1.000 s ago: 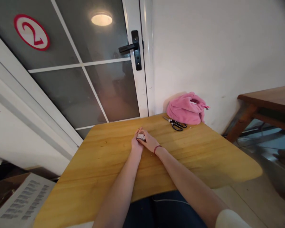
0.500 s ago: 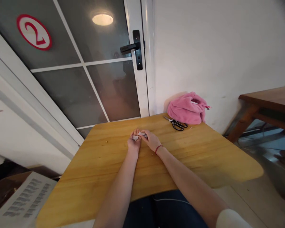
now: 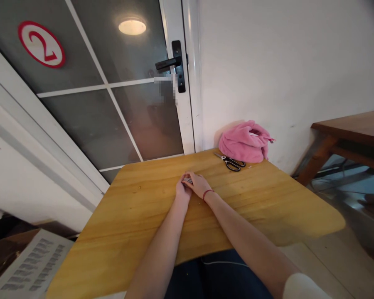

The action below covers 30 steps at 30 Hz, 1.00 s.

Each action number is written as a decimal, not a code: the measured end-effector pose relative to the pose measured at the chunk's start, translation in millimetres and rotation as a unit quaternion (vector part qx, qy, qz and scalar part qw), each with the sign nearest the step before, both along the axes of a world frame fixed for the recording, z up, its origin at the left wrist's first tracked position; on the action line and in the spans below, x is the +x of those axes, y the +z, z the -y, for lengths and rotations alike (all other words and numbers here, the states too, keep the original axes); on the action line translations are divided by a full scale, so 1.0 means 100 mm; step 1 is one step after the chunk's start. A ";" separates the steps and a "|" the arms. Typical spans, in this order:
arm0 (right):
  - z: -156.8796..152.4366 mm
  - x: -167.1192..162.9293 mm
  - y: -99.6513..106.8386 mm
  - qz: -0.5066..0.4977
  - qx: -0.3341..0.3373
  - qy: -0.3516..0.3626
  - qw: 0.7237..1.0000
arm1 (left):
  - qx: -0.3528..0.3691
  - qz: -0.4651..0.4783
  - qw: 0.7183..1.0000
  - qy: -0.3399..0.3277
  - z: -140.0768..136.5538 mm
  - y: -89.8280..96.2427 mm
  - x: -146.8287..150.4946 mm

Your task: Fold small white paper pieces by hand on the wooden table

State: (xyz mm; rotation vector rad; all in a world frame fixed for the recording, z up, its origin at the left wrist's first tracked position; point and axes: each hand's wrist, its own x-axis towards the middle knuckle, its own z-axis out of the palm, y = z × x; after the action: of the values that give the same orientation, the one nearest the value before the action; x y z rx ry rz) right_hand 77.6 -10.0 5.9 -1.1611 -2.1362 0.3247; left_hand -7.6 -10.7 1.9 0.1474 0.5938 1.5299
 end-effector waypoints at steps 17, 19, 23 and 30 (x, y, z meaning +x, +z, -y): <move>0.09 0.02 0.13 -0.069 0.070 -0.039 0.994 | -0.002 0.037 0.999 0.015 0.00 0.04 -0.05; 0.08 0.02 0.11 -0.031 0.077 -0.052 0.995 | -0.004 0.043 0.999 0.004 0.02 0.05 0.02; 0.05 0.00 0.07 0.034 0.070 -0.047 0.996 | 0.007 0.035 0.999 0.006 0.02 0.03 0.07; 0.11 0.00 0.13 -0.114 0.054 -0.064 0.990 | -0.001 0.002 0.999 0.039 -0.03 0.01 0.01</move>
State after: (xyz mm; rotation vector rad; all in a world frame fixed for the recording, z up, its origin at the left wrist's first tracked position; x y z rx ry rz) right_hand 78.1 -21.0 18.9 -1.1345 -1.8494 0.2668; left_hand -7.1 -8.0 2.5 0.1198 0.6041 1.6054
